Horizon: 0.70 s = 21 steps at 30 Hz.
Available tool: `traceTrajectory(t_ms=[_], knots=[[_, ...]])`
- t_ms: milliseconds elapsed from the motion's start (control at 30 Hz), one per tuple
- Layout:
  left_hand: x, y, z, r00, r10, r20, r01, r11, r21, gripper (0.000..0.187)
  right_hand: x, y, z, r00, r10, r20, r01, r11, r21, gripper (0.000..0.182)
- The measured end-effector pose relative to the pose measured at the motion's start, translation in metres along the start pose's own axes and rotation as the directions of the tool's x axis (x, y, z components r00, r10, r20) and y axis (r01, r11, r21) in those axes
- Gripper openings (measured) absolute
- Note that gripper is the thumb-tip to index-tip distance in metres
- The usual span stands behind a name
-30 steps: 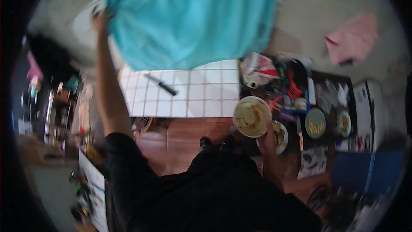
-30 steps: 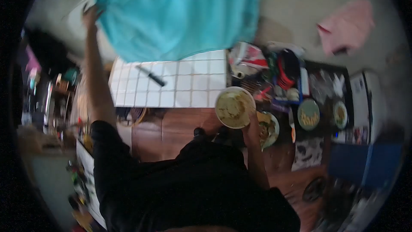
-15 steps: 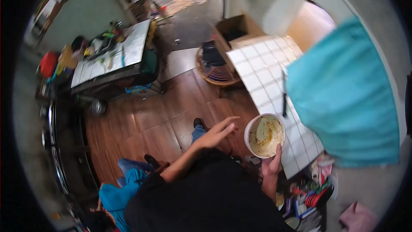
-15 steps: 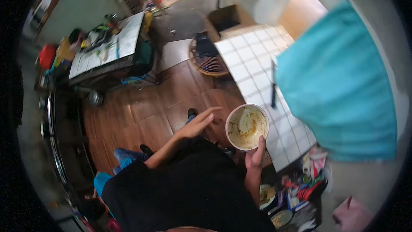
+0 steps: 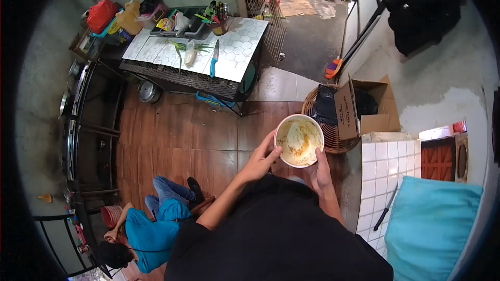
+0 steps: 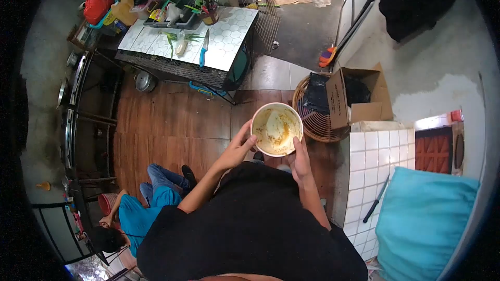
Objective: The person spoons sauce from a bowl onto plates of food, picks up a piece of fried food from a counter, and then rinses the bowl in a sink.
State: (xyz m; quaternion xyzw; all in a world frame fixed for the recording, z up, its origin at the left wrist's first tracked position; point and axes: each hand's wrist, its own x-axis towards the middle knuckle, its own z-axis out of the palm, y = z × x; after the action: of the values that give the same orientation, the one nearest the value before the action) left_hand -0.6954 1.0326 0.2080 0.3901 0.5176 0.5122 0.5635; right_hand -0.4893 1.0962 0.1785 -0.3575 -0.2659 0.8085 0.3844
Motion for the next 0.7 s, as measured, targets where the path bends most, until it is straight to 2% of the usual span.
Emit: traceTrajectory(t_ms=[67,133,200,233,367,467,533,600,667,700], knots=[[0.028,-0.002,-0.020,0.997,-0.074,-0.019,0.074,0.997,0.014,0.061,0.035,-0.006,0.002,0.997,0.050,0.066,-0.046,0.997,-0.059,0.054],[0.058,-0.005,-0.025,0.998,-0.046,-0.043,0.046,0.999,-0.010,0.062,0.067,-0.017,0.007,0.998,0.038,0.048,-0.035,0.996,-0.079,0.054],[0.091,-0.011,-0.033,0.988,-0.126,-0.085,0.121,0.991,-0.058,0.066,0.103,-0.025,-0.001,0.999,0.033,0.036,-0.028,0.990,-0.138,0.054],[0.112,-0.011,-0.032,0.988,-0.115,-0.105,0.104,0.989,-0.103,0.067,0.124,-0.032,-0.004,1.000,0.015,0.017,-0.012,0.985,-0.173,0.054],[0.211,-0.017,-0.044,0.984,-0.140,-0.107,0.121,0.979,-0.165,0.062,0.217,-0.063,-0.017,1.000,-0.016,0.012,0.018,0.980,-0.200,0.054],[0.288,0.012,-0.047,0.980,-0.156,-0.121,0.141,0.982,-0.126,0.060,0.288,-0.094,-0.016,0.999,0.000,-0.043,-0.007,0.986,-0.168,0.055],[0.339,0.024,-0.053,0.979,-0.154,-0.132,0.136,0.981,-0.140,0.059,0.337,-0.122,-0.016,1.000,0.013,0.009,-0.012,0.989,-0.150,0.054],[0.384,0.039,-0.062,0.975,-0.140,-0.170,0.114,0.981,-0.157,0.058,0.380,-0.152,-0.007,0.998,-0.022,0.059,0.033,0.981,-0.189,0.053],[0.424,0.050,-0.067,0.961,-0.162,-0.223,0.119,0.974,-0.195,0.060,0.412,-0.184,0.004,0.999,0.004,0.036,0.004,0.977,-0.212,0.051],[0.443,0.059,-0.068,0.958,-0.180,-0.224,0.123,0.961,-0.246,0.060,0.431,-0.196,0.004,0.997,0.005,0.077,0.014,0.969,-0.247,0.053]])
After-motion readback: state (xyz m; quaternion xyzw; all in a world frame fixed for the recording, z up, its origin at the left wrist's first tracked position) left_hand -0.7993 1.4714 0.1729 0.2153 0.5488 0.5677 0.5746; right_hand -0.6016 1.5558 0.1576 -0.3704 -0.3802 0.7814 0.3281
